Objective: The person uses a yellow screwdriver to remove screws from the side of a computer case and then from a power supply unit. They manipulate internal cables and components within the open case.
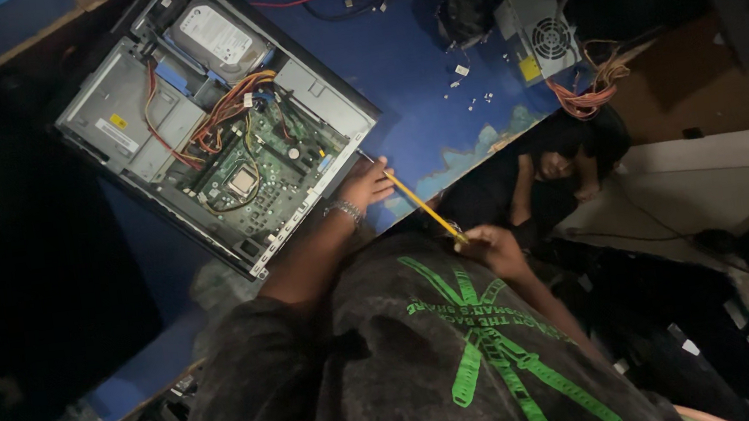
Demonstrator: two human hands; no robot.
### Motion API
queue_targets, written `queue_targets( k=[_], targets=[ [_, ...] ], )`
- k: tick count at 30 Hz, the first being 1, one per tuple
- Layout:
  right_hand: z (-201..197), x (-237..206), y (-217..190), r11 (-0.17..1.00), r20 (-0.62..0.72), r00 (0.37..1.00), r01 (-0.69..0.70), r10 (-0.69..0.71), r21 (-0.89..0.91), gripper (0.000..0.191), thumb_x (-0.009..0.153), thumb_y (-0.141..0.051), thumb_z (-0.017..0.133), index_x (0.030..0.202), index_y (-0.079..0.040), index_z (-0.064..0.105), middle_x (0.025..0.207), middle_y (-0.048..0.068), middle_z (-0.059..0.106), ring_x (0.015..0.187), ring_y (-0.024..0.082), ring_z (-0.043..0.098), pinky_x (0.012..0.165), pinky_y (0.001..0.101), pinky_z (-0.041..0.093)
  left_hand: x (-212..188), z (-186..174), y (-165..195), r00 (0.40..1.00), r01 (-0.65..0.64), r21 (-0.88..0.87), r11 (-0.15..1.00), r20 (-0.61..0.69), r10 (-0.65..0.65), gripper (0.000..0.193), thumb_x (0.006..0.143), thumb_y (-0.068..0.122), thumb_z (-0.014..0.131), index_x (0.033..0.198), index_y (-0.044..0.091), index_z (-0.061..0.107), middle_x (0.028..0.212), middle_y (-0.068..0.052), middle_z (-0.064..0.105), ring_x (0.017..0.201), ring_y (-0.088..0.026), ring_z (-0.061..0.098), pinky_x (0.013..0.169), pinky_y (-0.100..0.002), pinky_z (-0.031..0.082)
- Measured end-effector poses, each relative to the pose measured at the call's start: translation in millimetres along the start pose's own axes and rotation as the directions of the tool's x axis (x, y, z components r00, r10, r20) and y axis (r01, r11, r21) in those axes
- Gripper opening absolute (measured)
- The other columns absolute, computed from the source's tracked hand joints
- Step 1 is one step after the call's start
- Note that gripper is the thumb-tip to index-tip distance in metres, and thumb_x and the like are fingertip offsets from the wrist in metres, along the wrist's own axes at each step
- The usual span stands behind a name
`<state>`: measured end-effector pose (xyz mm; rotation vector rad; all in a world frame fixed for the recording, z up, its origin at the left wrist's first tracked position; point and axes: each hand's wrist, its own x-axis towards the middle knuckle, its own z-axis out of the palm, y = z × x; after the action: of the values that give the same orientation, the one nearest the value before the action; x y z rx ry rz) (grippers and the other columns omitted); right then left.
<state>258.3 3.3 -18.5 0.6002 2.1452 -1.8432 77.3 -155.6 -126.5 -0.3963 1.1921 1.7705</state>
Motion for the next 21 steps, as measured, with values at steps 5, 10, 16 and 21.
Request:
queue_targets(
  k=[5,10,16,21],
  targets=[
    [9.3,7.0,8.2,0.998,0.018,0.999,-0.039,0.039,-0.039,0.031,0.091,-0.007,0.079,0.116,0.000,0.062,0.093,0.011,0.070,0.081,0.017,0.067,0.068,0.0326,0.055,9.0,-1.3,-5.4,0.999,-0.045,-0.102,0.994,0.002,0.046,0.026,0.101,0.015,0.066,0.119,0.000,0.054,0.111,-0.020,0.072,0.100,-0.032,0.074,0.084,-0.044,0.065],
    [-9.4,-1.9,14.9,0.961,0.237,0.932,-0.271,0.274,-0.048,0.029,0.109,-0.017,0.063,0.134,-0.004,0.071,0.110,0.014,0.075,0.100,0.020,0.068,0.087,0.0332,0.054,9.4,-5.6,-10.9,0.992,-0.101,-0.071,0.992,0.066,0.105,0.031,0.105,0.015,0.052,0.133,0.003,0.048,0.122,-0.020,0.068,0.111,-0.031,0.072,0.094,-0.041,0.061],
    [-6.8,-6.6,21.5,0.930,0.136,0.943,0.262,-0.303,0.257,0.037,0.098,-0.018,0.076,0.129,-0.002,0.065,0.121,0.019,0.070,0.111,0.029,0.068,0.100,0.0493,0.053,6.8,-9.7,-10.0,0.997,-0.026,-0.152,0.988,0.065,0.036,0.039,0.100,0.015,0.056,0.137,0.004,0.048,0.127,-0.019,0.067,0.117,-0.031,0.069,0.100,-0.043,0.056],
    [3.7,3.0,25.7,0.518,0.144,0.984,-0.177,0.103,0.837,0.042,0.097,-0.030,0.064,0.123,0.002,0.067,0.121,0.019,0.071,0.109,0.033,0.069,0.098,0.0487,0.053,15.2,-12.8,-21.3,0.996,-0.075,-0.120,0.990,0.043,0.081,0.035,0.102,0.014,0.058,0.133,0.001,0.049,0.127,-0.018,0.066,0.117,-0.033,0.068,0.101,-0.045,0.056]
  ],
)
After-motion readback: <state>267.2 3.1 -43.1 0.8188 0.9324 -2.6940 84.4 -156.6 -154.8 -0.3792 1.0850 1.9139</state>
